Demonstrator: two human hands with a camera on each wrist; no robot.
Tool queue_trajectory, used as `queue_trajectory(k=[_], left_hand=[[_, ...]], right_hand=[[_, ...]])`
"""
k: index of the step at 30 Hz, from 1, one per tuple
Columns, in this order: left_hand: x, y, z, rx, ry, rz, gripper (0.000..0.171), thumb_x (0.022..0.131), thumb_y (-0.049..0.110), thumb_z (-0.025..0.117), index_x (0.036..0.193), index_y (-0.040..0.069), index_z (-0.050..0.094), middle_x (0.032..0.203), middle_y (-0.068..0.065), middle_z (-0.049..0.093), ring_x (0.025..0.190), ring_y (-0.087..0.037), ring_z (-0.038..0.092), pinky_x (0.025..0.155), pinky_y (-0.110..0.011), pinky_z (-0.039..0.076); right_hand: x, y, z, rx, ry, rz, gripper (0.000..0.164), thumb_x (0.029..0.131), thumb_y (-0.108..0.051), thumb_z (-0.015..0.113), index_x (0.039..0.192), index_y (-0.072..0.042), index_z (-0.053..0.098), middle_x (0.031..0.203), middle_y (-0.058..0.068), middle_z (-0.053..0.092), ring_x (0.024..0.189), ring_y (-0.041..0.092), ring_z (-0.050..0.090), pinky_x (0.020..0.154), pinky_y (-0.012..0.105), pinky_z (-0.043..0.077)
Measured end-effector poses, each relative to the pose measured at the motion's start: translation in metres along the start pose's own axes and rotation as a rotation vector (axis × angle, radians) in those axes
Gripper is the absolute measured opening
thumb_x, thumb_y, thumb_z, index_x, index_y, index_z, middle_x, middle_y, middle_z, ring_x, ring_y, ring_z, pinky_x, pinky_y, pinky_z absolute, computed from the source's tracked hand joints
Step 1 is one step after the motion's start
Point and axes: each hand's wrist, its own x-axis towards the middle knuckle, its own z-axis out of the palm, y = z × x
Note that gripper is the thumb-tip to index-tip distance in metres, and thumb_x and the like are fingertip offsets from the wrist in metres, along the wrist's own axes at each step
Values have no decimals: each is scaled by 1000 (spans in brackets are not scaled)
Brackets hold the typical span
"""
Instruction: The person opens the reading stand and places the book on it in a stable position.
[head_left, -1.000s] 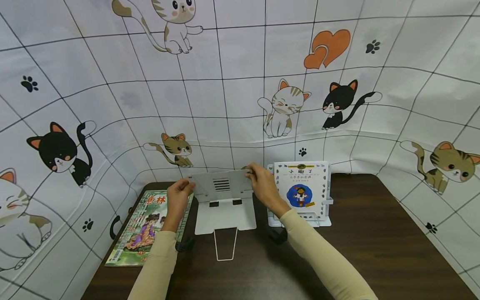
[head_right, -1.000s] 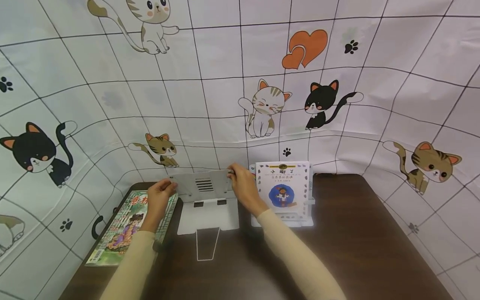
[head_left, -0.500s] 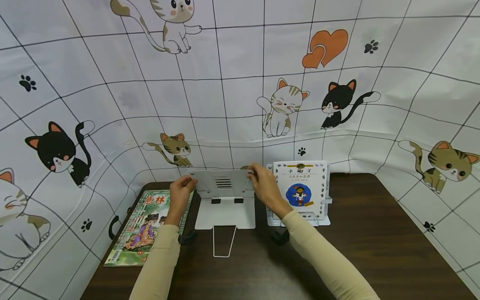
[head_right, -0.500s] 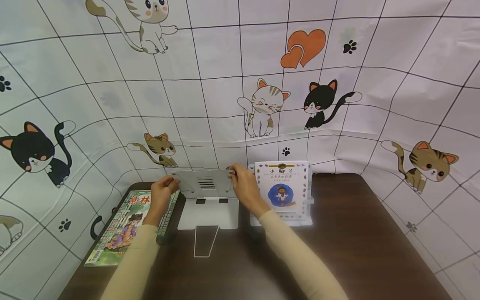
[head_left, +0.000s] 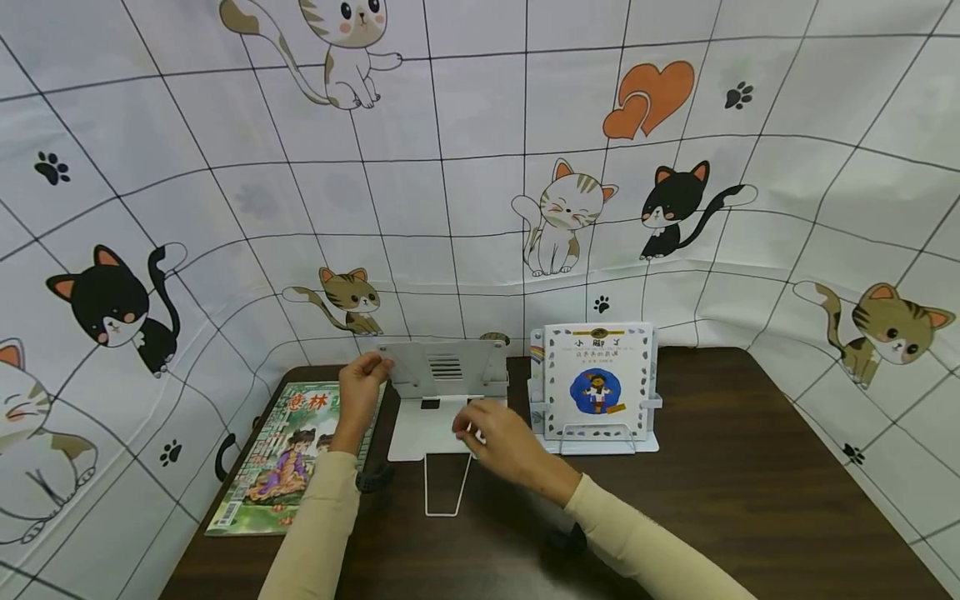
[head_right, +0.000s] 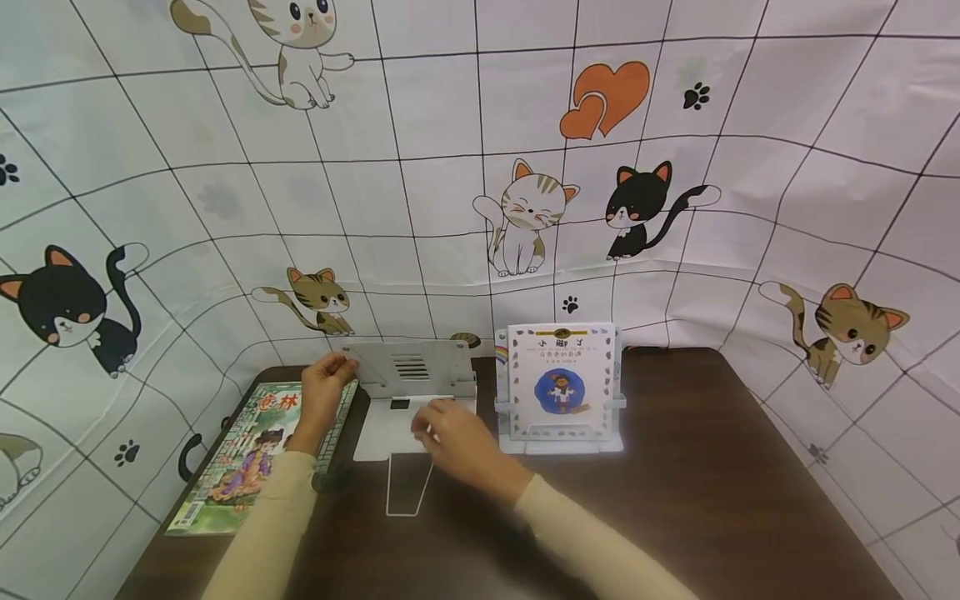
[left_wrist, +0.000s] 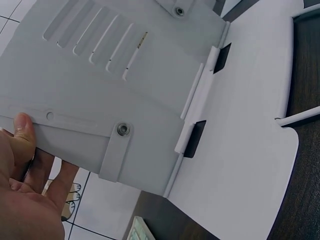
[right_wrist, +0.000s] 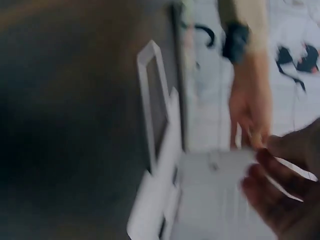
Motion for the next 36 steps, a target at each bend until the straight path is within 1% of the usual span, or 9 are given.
queue_trajectory(k=[5,9,13,18,21,25,27,32,36], left_hand=[[-1,2,-2,26,-11,-18,18,100,4,74,101,-13,70,81,13,67,81,5,65,80,-10,55],[-1,3,-1,29,-14,-30,19,100,6,74,102,-13,71,86,8,71,84,2,66,80,-11,55],[-1,3,-1,21,-22,-45,17,100,7,74,98,-9,72,91,-1,73,91,-8,70,83,-13,57],[-2,3,-3,18,-32,-57,13,100,9,75,90,1,72,91,1,73,95,-11,72,84,-14,58],[-1,4,-4,10,-25,-51,14,100,7,75,89,-1,71,89,-1,73,90,-6,70,83,-13,57],[-1,5,-4,-12,-15,-50,13,99,4,75,92,-6,72,90,-4,75,86,-1,67,82,-13,57],[-1,3,-4,-24,-23,-50,13,99,5,76,93,-6,72,90,-1,75,87,0,68,83,-12,57],[-5,8,-6,-13,-68,-85,17,100,8,74,99,-9,73,92,2,74,95,-9,71,86,-14,58],[-3,4,-7,5,-64,-88,20,100,11,75,102,-9,73,91,5,71,93,-6,69,84,-13,57]], right_hand=[[-19,-18,29,-62,-357,-86,7,100,-26,77,104,-20,76,97,-9,71,86,3,64,73,19,53],[-31,-26,47,-106,-489,-123,14,98,-35,79,103,-23,76,96,-13,67,81,-4,57,66,13,47],[-35,-31,54,-132,-480,-101,19,94,-32,84,102,-19,73,94,-10,66,76,-4,56,63,15,47],[-33,-34,57,-193,-446,-95,15,94,-25,83,99,-15,72,89,-7,67,73,-1,59,62,18,49],[-30,-32,59,-187,-444,-114,12,94,-20,82,91,-16,71,85,-8,65,70,-2,56,60,16,45],[-27,-29,63,-189,-436,-134,22,88,-18,83,79,-19,63,77,-9,59,64,-1,47,54,17,39],[-26,-27,66,-208,-433,-133,25,84,-21,84,76,-20,61,74,-10,57,62,-1,43,51,17,36],[-24,-29,66,-261,-424,-104,26,81,-27,84,73,-23,60,70,-13,57,58,-1,42,45,17,35],[-17,-32,54,-221,-423,-60,24,83,-25,82,76,-23,60,70,-14,57,56,-2,42,45,18,35]])
